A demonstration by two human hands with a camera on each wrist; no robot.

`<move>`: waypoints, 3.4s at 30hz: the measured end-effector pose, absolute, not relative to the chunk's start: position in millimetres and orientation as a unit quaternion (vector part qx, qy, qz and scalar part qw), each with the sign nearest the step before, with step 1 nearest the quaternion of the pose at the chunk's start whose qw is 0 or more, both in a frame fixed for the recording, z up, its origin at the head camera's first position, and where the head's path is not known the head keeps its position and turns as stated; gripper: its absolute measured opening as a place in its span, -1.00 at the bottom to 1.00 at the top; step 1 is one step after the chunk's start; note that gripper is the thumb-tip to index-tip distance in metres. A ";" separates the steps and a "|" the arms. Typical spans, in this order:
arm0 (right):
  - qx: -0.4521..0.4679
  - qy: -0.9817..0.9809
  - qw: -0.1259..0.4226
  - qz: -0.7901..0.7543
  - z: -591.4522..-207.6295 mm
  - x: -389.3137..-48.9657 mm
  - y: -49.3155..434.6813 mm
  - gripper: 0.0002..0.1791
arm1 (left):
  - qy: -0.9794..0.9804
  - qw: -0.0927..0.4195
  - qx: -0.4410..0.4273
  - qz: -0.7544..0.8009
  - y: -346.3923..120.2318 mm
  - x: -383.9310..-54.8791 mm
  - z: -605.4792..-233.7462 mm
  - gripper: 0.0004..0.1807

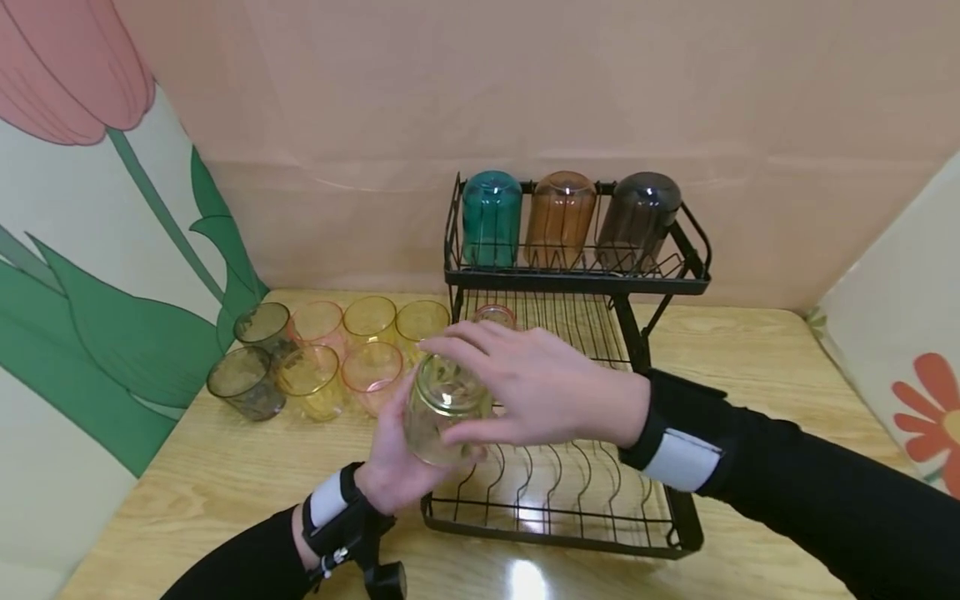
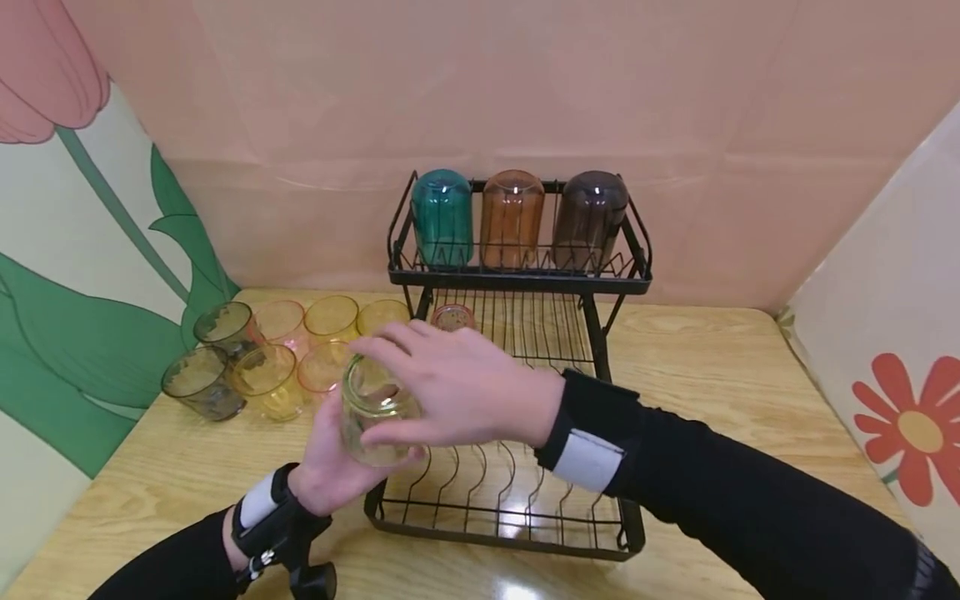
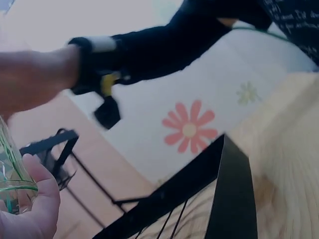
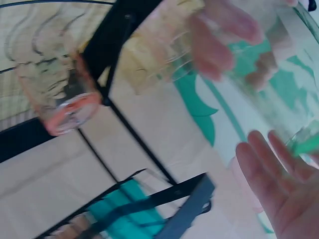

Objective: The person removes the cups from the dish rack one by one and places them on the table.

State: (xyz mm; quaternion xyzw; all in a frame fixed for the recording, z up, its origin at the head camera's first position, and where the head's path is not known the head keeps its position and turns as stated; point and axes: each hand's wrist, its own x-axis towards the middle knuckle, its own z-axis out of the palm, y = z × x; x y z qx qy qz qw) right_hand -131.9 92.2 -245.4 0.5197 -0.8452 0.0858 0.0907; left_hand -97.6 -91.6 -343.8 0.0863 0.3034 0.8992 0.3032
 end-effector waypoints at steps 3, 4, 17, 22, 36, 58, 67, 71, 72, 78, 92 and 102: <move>0.507 -0.847 0.124 0.107 -254.7 -133.7 111.4 -0.19 | 0.314 0.286 0.081 0.902 -109.6 -97.1 -342.9 -0.39; 0.504 -0.846 0.136 0.112 -258.4 -134.2 118.5 -0.21 | 0.313 0.281 0.078 0.904 -116.3 -96.9 -342.5 -0.39; 0.456 -0.870 0.158 0.107 -312.8 -135.2 186.7 -0.42 | 0.599 0.040 0.099 0.793 -183.6 -132.4 -332.5 -0.64; 0.451 -0.874 0.159 0.087 -324.4 -135.7 195.0 -0.44 | 0.778 -0.022 0.173 0.604 -191.0 -144.6 -333.3 -0.65; 0.451 -0.873 0.164 0.088 -335.0 -137.7 199.4 -0.46 | 0.906 -0.160 0.387 0.070 -176.6 -147.7 -344.8 -0.42; 0.451 -0.874 0.148 0.109 -340.6 -136.8 201.8 -0.52 | 0.894 -0.128 0.430 0.002 -153.4 -187.3 -379.0 -0.45; 0.456 -0.870 0.151 0.107 -339.1 -136.1 200.4 -0.52 | 0.903 -0.128 0.410 -0.012 -150.6 -197.0 -385.2 -0.43; 0.455 -0.872 0.147 0.106 -338.8 -135.1 200.1 -0.51 | 0.907 -0.119 0.405 -0.011 -150.1 -197.5 -386.3 -0.42; 0.454 -0.873 0.146 0.104 -338.7 -134.8 200.0 -0.51 | 0.908 -0.117 0.403 -0.009 -149.9 -197.6 -386.9 -0.42; 0.450 -0.875 0.142 0.104 -338.9 -133.1 200.4 -0.51 | 0.912 -0.113 0.395 -0.006 -147.4 -200.7 -392.8 -0.41; 0.450 -0.876 0.132 0.109 -339.7 -130.2 201.3 -0.55 | 0.891 -0.176 0.416 -0.042 -145.5 -204.5 -401.6 -0.32; 0.419 -0.905 0.041 0.061 -344.6 -136.2 190.0 -0.18 | 0.902 -0.177 0.393 -0.019 -168.8 -179.8 -385.4 -0.04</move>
